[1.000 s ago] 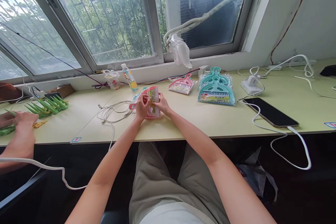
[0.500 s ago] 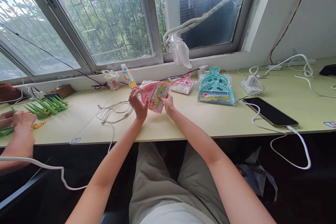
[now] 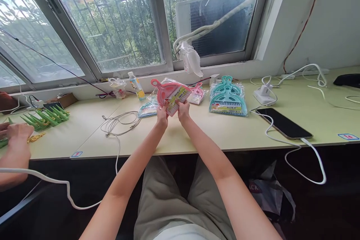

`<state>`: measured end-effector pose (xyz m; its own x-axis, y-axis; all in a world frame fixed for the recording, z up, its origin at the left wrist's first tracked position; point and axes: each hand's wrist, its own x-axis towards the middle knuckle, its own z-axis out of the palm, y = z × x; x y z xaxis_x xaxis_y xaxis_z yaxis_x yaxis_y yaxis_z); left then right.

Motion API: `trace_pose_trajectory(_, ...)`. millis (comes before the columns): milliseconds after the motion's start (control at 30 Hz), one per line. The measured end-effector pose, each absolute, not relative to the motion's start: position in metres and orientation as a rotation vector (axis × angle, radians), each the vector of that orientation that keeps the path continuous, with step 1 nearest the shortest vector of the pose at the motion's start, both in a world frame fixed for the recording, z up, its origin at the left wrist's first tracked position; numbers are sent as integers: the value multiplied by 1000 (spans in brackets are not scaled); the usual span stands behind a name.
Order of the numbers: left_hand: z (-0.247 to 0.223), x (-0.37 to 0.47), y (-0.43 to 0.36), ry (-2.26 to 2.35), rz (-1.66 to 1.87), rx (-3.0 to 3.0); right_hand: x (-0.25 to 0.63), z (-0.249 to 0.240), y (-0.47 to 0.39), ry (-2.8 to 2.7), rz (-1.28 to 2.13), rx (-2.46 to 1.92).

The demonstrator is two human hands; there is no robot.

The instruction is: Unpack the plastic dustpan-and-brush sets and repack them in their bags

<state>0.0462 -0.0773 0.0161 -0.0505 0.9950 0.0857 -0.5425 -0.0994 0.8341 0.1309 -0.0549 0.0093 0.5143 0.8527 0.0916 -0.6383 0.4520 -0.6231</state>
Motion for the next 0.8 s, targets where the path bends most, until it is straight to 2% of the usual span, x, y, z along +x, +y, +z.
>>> trace_pose_trajectory(333, 10, 23, -67, 645, 948, 1097, 138, 7, -51, -349, 939, -584)
trace_pose_trajectory(567, 1, 18, -57, 781, 1308, 973, 120, -2, -53, -426, 922, -569)
trace_pose_trajectory(800, -4, 16, -68, 704, 1140, 1198, 125, 2, -58, -346, 943, -612)
